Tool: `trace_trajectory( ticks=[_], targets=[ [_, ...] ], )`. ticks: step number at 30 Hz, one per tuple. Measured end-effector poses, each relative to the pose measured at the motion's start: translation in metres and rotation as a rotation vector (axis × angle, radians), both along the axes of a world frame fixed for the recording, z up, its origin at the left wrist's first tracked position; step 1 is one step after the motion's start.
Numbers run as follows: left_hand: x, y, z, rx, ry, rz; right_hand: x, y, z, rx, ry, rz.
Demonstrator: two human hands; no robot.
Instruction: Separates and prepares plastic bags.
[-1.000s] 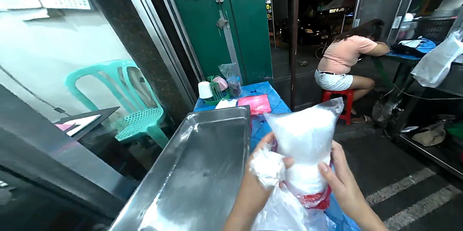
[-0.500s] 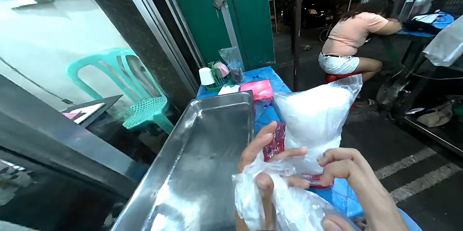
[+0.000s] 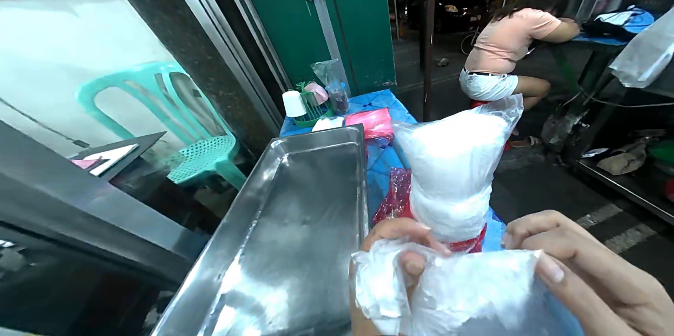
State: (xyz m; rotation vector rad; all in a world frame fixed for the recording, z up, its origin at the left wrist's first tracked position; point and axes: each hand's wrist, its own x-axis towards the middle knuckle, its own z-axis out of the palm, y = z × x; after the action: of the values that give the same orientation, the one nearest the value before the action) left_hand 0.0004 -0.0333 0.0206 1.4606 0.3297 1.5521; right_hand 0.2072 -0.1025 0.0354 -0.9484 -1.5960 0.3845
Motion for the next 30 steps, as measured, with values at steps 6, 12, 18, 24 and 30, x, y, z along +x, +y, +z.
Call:
trace_trajectory(
  ticks=[6, 12, 18, 24, 30],
  targets=[
    [0.004, 0.003, -0.008, -0.084, 0.065, 0.083, 0.005, 0.004, 0.008, 0.033, -0.142, 0.116],
    [0.006, -0.003, -0.007, -0.062, 0.148, -0.335, -0.022, 0.012, 0.008, 0.127, -0.238, -0.042],
    [0.01, -0.016, -0.003, -0.158, 0.239, -0.254, -0.013, 0.021, -0.001, 0.235, -0.221, -0.232],
    [0.018, -0.005, -0.013, -0.062, 0.126, -0.229, -0.003, 0.02, -0.003, 0.12, -0.182, -0.019],
    [0.018, -0.01, -0.009, -0.23, 0.037, -0.294, -0.001, 0.018, 0.002, 0.178, -0.348, -0.182]
  ],
)
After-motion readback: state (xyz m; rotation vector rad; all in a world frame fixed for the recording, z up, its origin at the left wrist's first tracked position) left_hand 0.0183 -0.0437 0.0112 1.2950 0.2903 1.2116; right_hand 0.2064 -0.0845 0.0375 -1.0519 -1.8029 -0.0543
